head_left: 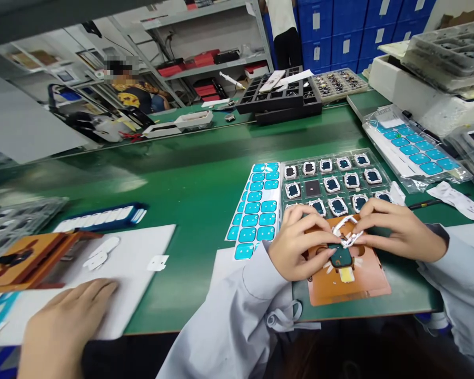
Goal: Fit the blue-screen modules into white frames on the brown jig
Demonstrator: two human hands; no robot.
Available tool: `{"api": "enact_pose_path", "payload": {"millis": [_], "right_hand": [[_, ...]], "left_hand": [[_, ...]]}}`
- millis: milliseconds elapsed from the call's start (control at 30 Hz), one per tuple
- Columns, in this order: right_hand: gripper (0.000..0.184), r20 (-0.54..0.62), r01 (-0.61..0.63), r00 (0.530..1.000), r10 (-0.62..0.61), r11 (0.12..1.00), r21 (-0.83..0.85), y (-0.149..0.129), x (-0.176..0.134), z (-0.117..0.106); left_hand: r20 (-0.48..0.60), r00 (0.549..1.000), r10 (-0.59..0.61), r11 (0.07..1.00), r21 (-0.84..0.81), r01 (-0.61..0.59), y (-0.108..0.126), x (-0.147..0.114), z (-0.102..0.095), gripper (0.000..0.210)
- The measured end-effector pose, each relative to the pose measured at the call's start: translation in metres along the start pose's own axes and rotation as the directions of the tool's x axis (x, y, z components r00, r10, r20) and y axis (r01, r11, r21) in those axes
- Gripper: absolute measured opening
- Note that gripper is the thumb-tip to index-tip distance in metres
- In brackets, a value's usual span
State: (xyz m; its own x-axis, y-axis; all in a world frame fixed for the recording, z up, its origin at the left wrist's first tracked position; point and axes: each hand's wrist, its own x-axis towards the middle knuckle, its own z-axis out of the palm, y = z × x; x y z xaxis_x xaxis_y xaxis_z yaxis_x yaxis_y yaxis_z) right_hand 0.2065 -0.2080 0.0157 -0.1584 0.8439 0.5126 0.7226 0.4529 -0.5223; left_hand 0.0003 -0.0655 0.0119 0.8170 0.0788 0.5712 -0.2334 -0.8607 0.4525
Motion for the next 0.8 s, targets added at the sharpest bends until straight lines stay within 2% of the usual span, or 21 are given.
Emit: {"api": "enact_pose_path", "payload": {"millis": [133, 200, 367, 533, 800], "right_hand": [[0.022, 0.019, -0.006, 1.000, 0.007, 0.999, -0.045, 0.002, -0.001, -0.002], [0.022, 0.006, -0.028, 1.000, 0.028, 0.996, -0.080, -0.002, -0.001, -0.002], [0.038, -0.117, -0.090, 0.990, 0.079, 0.992, -0.091, -0.016, -0.002, 0.004], [0.028, -0.133, -0.082, 0.989, 0.062, 0.986, -0.146, -0.020, -0.003, 0.012], [0.025, -0.087, -0.093, 0.993, 0.086, 0.992, -0.082, -0.025, -0.005, 0.015]], "left_hand": [[0.027, 0.998, 0.058, 0.991, -0.123, -0.054, 0.001, 0.000, -0.002, 0.010], [0.023, 0.998, 0.064, 0.985, -0.160, -0.060, 0.002, 0.001, -0.003, 0.007], [-0.098, 0.995, -0.032, 0.997, -0.076, 0.025, -0.002, 0.002, -0.004, 0.017], [-0.061, 0.987, -0.152, 0.988, 0.007, 0.153, -0.003, 0.002, 0.000, 0.043], [-0.019, 0.991, -0.133, 0.988, 0.079, 0.134, 0.007, 0.001, -0.004, 0.052]]}}
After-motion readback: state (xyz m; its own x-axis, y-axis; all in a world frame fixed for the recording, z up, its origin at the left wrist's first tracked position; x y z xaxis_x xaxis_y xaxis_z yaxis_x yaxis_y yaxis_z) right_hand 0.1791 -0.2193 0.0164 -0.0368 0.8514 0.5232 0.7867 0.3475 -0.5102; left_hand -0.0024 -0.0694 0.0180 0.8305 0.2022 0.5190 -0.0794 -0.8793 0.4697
